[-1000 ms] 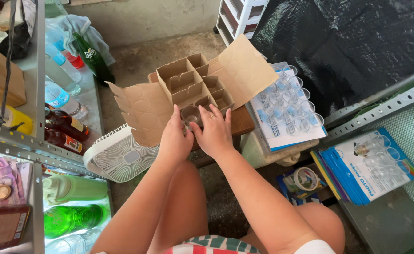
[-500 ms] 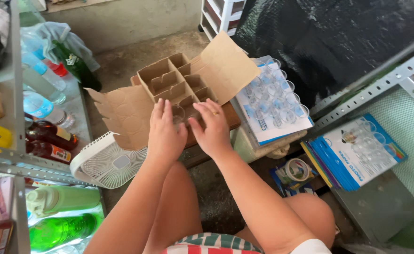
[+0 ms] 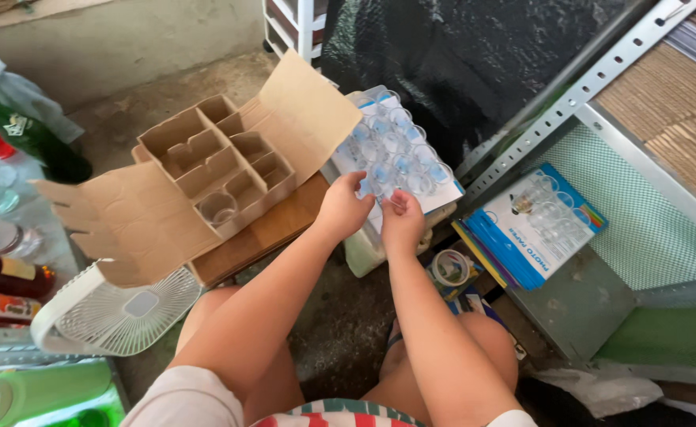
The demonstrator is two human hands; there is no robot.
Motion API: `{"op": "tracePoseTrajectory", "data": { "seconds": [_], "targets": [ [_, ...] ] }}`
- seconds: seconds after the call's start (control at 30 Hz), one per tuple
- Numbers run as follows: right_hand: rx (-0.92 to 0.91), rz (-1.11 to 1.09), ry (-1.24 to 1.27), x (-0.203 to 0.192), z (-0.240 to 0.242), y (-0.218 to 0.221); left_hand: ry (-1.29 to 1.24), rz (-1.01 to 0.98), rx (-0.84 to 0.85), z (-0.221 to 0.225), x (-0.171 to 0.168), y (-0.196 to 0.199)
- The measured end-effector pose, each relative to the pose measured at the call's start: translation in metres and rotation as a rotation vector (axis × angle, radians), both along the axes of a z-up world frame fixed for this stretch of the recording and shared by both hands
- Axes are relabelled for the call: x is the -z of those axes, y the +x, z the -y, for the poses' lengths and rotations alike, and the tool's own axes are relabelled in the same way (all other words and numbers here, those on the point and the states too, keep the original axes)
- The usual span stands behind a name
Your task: The person unfolds a cardboard divider, places it inside a cardboard box, and then transfers several small clear glass cups one by one from a plastic tray into the divider compartments before closing the box.
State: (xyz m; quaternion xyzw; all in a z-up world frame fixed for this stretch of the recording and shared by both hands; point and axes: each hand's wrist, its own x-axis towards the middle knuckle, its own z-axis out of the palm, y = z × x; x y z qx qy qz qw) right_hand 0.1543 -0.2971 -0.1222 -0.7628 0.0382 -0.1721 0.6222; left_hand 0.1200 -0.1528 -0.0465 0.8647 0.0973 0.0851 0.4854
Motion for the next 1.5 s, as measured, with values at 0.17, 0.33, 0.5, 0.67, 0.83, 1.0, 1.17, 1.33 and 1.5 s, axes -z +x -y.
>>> {"op": "tracePoseTrajectory", "data": {
  "seconds": [0.17,0.33,0.5,0.67,0.83,1.0,1.17,1.33,1.5],
  "targets": [
    [-0.1,-0.18,-0.01,-0.001,-0.003,-0.003,-0.319,-0.238,-0.008,0.021,0.01,0.024],
    [-0.107,-0.266,0.062,0.042,-0.013,0.029,-0.319,-0.345,0.004,0.021,-0.006,0.034],
    [-0.096,-0.284,-0.034,0.116,-0.017,0.077,-0.333,-0.319,-0.008,0.022,0.024,0.056],
    [-0.057,-0.279,-0.095,0.06,-0.024,0.048,-0.315,-0.336,-0.016,0.032,-0.007,0.031],
    [0.001,-0.284,-0.19,0.041,-0.025,0.034,-0.338,-0.346,-0.02,0.035,-0.008,0.023],
    [0.061,-0.135,-0.306,0.05,-0.02,0.027,-0.396,-0.314,0.003,0.038,-0.024,0.004],
    [0.084,-0.234,0.253,-0.04,-0.021,0.0,-0.279,-0.197,0.013,0.041,-0.046,-0.018],
    [0.027,-0.083,0.104,-0.036,-0.019,-0.001,-0.237,-0.112,0.007,0.028,-0.087,-0.054],
    [-0.308,-0.02,0.368,-0.08,-0.048,-0.031,-0.181,-0.039,-0.064,-0.008,-0.146,-0.104]
  ]
}}
